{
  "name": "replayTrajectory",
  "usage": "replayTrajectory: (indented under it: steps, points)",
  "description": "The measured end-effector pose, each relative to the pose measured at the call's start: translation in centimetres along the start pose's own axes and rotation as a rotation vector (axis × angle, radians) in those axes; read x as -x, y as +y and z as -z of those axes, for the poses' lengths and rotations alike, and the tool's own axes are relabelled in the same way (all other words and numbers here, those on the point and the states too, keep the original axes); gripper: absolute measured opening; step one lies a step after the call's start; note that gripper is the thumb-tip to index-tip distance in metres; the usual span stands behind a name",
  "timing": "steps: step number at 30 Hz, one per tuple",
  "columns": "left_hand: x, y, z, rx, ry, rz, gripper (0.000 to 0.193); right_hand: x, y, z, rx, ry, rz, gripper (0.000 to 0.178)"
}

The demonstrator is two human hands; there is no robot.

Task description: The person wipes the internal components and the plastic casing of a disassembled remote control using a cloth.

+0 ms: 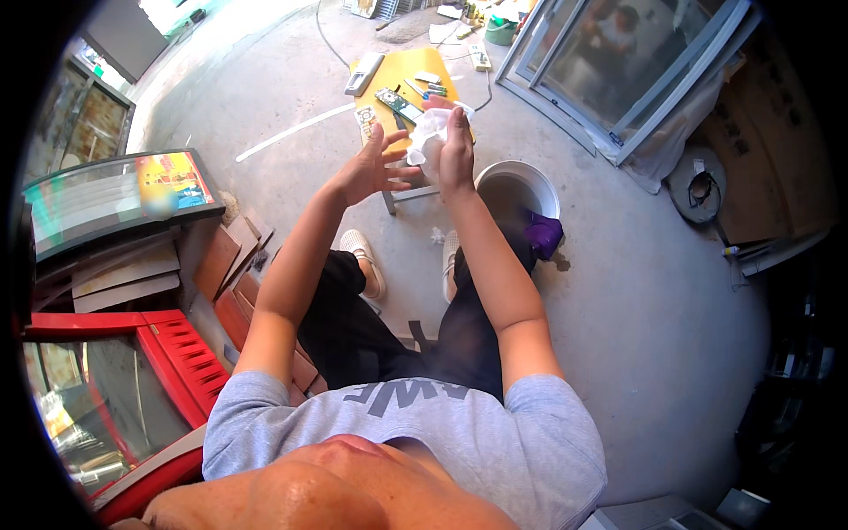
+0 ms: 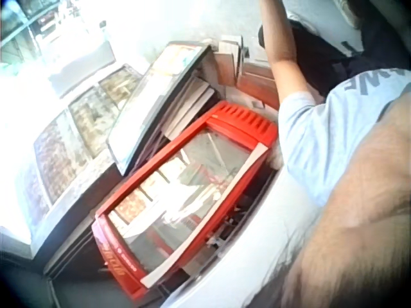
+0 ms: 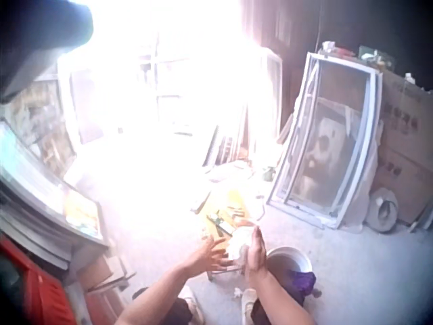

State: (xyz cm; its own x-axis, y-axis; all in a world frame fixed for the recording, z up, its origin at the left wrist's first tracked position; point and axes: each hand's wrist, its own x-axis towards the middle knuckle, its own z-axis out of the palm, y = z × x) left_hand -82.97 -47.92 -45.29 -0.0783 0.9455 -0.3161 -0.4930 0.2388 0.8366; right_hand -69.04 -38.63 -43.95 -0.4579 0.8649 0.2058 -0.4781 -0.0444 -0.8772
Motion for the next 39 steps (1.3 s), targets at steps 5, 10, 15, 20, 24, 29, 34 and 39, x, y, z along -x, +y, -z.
replayTrajectory:
  steps: [5, 10, 15, 20, 24, 29, 34, 39]
  points:
    - [-2.1, 1.8, 0.1, 0.117, -0.022, -0.298, 0.063, -5.6, 2.0, -2.3, 0.17, -0.097, 0.051, 0.052]
    - [-5.4, 2.8, 4.4, 0.226, 0.163, -0.422, 0.04, -9.7, 3.0, -1.8, -0.182, -0.12, -0.131, 0.048]
    - [-7.4, 4.2, 6.4, 0.253, 0.268, -0.506, 0.033, -12.2, 4.5, 0.6, -0.509, 0.106, -0.206, 0.048]
    - [-10.5, 5.2, 6.5, 0.229, 0.333, -0.58, 0.024, -13.9, 5.2, 2.4, -0.548, 0.231, -0.223, 0.054]
    - [-12.9, 5.7, 7.7, 0.248, 0.419, -0.67, 0.016, -15.8, 6.1, 5.0, -0.502, 0.413, -0.01, 0.058]
    - [-15.1, 7.1, 7.6, 0.13, 0.376, -0.739, 0.02, -17.8, 3.8, 8.2, -0.639, 0.535, 0.076, 0.053]
    - [-17.4, 7.3, 8.0, -0.223, 0.32, -0.926, 0.019, -18.0, 1.6, 7.1, -0.662, 0.49, 0.148, 0.043]
    - [-18.0, 6.2, 6.8, -0.952, 0.425, -0.711, 0.02, -18.8, 1.8, 7.0, -0.594, 0.476, 0.059, 0.037]
